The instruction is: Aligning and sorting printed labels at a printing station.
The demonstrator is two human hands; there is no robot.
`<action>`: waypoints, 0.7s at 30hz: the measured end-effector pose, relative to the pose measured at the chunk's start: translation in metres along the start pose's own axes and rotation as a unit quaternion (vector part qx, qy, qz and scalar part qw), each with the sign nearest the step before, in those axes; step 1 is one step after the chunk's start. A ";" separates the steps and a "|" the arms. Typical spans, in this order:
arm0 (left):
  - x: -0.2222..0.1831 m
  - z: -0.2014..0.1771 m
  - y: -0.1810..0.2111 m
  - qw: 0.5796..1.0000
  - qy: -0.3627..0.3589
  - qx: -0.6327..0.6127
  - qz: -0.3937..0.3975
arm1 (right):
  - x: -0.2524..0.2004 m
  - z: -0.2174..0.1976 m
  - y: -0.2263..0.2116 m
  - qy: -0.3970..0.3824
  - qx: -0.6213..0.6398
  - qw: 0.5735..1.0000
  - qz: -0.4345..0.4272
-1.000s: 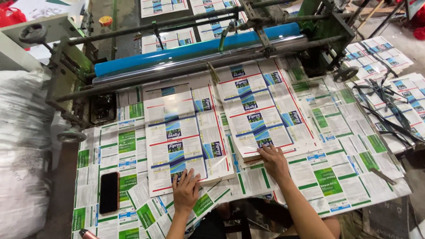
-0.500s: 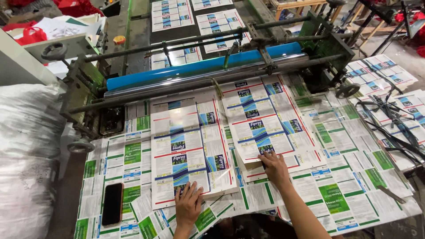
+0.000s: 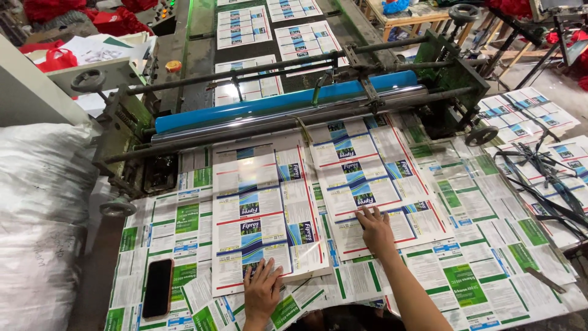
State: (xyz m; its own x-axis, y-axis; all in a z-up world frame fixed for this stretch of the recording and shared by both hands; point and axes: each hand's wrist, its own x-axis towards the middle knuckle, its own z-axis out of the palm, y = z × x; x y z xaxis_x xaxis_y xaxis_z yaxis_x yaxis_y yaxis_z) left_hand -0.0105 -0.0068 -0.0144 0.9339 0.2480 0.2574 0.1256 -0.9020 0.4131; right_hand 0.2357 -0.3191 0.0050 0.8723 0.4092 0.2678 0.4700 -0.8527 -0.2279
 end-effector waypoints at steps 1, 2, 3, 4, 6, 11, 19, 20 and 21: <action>0.000 0.000 0.001 1.000 0.003 0.000 0.000 | 0.000 0.003 0.000 0.010 -0.002 1.000 0.003; 0.000 0.000 0.001 1.000 0.005 -0.001 -0.001 | 0.000 0.005 -0.001 0.019 -0.004 1.000 0.005; 0.001 -0.001 0.001 1.000 0.006 0.000 0.001 | -0.001 0.009 0.001 0.020 -0.004 1.000 0.006; 0.002 -0.001 0.002 1.000 -0.005 0.002 -0.008 | -0.002 0.012 0.004 0.012 -0.008 1.000 0.010; 0.004 -0.001 0.002 1.000 -0.016 0.003 -0.016 | -0.001 0.013 0.006 0.004 -0.014 1.000 0.013; 0.003 0.001 0.001 1.000 0.019 0.013 0.003 | -0.005 -0.002 -0.002 0.000 0.006 1.000 0.021; 0.066 -0.048 0.018 0.996 -0.014 0.061 -0.057 | -0.007 -0.001 0.001 0.040 0.019 0.999 0.002; 0.074 -0.065 0.028 0.998 0.048 0.045 -0.019 | -0.008 -0.001 0.000 0.052 0.019 0.998 0.003; 0.071 -0.078 0.038 0.998 0.044 0.046 -0.026 | -0.009 -0.004 -0.002 0.045 0.020 0.999 -0.001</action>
State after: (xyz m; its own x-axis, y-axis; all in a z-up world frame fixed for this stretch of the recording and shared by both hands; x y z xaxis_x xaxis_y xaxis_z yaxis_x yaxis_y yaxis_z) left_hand 0.0341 0.0041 0.0873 0.8927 0.3214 0.3159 0.2065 -0.9148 0.3472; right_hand 0.2265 -0.3226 0.0068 0.8567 0.3779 0.3510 0.4780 -0.8375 -0.2649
